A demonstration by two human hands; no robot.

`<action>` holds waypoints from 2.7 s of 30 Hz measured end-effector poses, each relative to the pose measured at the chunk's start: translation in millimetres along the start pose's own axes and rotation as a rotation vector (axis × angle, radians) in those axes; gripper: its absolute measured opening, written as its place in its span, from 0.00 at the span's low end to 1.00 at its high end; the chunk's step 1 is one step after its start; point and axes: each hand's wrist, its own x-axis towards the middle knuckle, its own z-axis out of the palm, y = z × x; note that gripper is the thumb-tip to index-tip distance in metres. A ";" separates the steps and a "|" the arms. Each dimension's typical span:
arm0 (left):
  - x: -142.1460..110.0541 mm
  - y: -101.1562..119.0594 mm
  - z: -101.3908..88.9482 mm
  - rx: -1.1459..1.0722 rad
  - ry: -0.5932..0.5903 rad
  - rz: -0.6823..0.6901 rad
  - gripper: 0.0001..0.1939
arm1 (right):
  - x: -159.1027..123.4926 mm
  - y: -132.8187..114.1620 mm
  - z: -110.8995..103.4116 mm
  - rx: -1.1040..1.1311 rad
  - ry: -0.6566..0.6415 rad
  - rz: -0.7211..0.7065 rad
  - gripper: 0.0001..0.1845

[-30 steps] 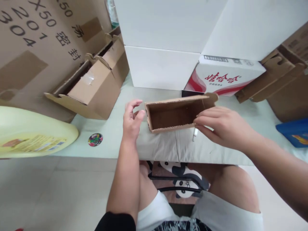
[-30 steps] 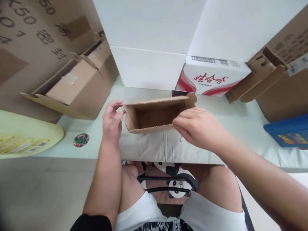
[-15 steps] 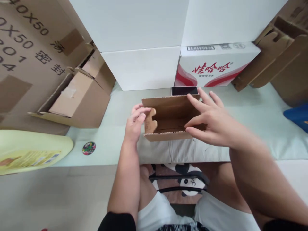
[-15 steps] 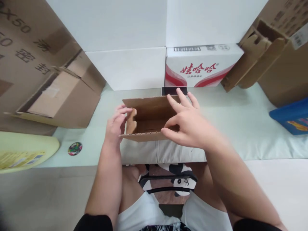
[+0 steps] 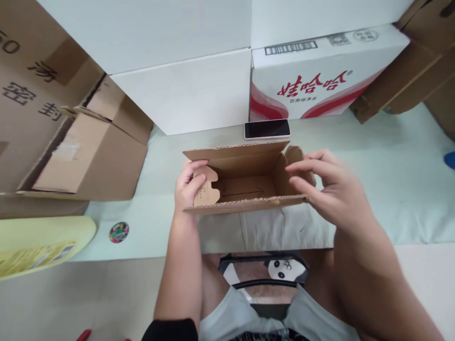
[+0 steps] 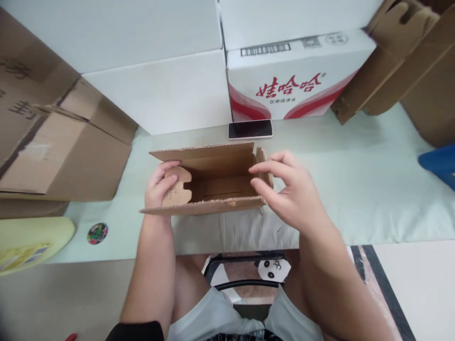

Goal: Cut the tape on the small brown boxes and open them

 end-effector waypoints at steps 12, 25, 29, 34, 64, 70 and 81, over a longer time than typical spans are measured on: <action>4.4 -4.1 15.4 -0.186 0.151 0.264 0.26 | -11.5 28.0 -5.3 0.294 -0.374 -0.115 0.33; -14.5 20.0 21.8 -0.234 0.085 0.187 0.19 | -4.0 39.2 20.3 0.286 -0.039 0.019 0.28; -13.2 18.5 15.5 -0.108 0.009 0.165 0.14 | -1.6 32.8 18.3 0.276 -0.112 0.015 0.08; -13.3 18.1 16.4 -0.012 0.026 0.180 0.08 | -1.2 32.1 19.0 0.282 -0.069 0.081 0.10; -58.8 60.7 11.0 0.963 -0.491 0.392 0.50 | -4.6 37.8 26.6 0.424 -0.086 0.181 0.10; -53.8 58.9 9.3 0.908 -0.436 0.423 0.40 | -5.4 40.0 27.4 0.457 -0.053 0.176 0.11; -28.4 25.6 -13.5 0.100 -0.056 0.043 0.49 | -1.5 50.2 42.2 0.672 0.002 0.409 0.26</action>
